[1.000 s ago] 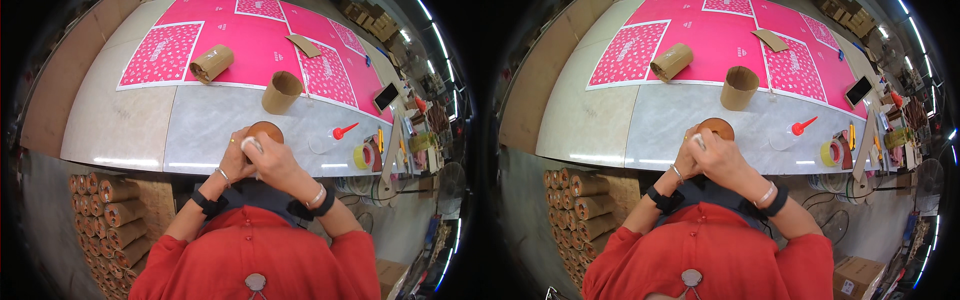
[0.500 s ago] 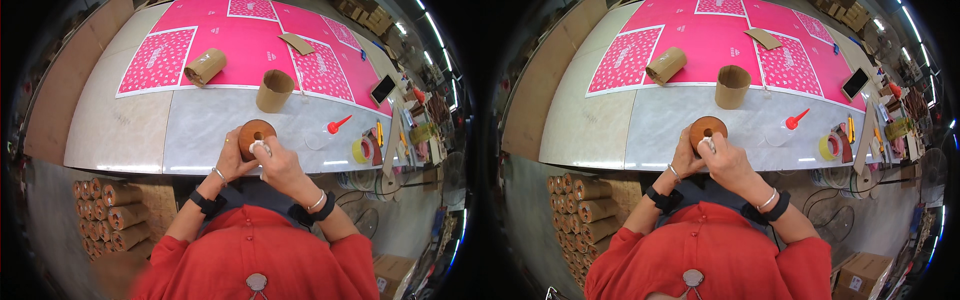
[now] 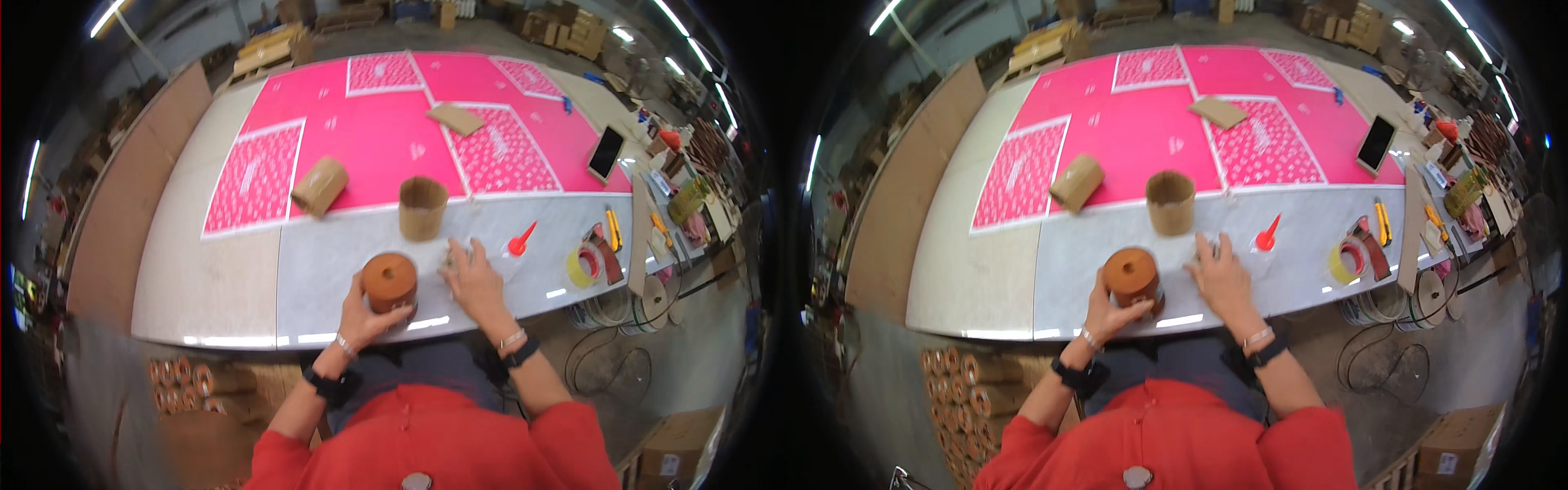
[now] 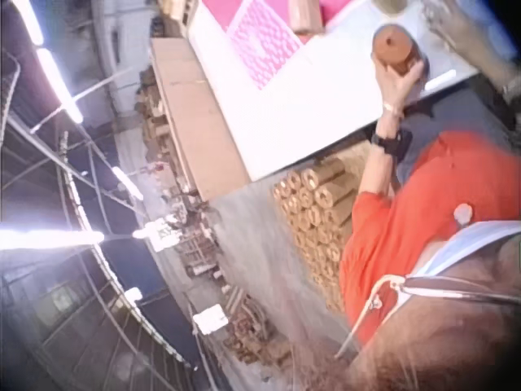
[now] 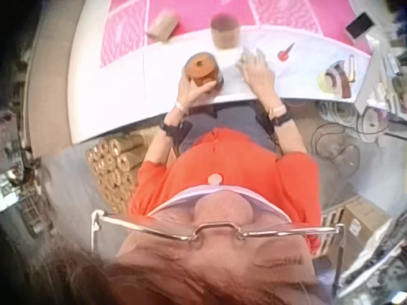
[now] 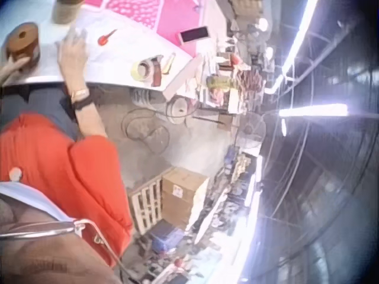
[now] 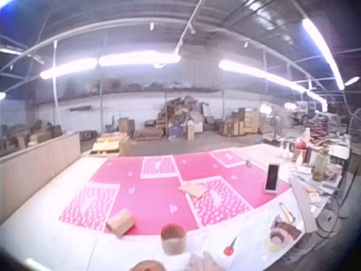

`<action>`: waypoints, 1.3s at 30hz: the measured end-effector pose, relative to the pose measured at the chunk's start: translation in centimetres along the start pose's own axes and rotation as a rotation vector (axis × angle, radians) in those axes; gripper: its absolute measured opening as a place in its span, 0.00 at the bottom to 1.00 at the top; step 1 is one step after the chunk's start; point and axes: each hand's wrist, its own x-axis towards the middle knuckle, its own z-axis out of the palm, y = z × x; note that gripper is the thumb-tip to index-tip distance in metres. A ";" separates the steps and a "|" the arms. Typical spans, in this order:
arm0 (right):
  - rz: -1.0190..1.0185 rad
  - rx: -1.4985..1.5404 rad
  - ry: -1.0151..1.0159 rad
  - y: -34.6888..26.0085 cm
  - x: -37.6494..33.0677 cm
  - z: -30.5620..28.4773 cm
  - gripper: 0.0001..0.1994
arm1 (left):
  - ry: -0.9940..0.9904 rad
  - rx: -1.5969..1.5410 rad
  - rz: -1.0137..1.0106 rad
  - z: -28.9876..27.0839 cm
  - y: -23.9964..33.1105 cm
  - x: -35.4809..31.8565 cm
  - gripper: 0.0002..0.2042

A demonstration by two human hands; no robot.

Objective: Applying adhesive and wrapping outer labels/packaging around cylindrical bamboo components in a manufacturing setting.

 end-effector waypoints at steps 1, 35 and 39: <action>-0.016 0.080 0.064 0.1 -0.4 -0.6 0.22 | -0.004 -0.074 -0.019 -0.3 0.8 0.2 0.41; 0.704 2.060 -0.282 1.0 -4.1 -2.5 0.27 | -0.273 -0.013 -0.184 -6.0 3.1 6.4 0.11; 0.668 1.975 -0.395 0.0 -3.0 -3.5 0.29 | -0.143 -0.415 -0.300 -8.1 2.3 1.0 0.13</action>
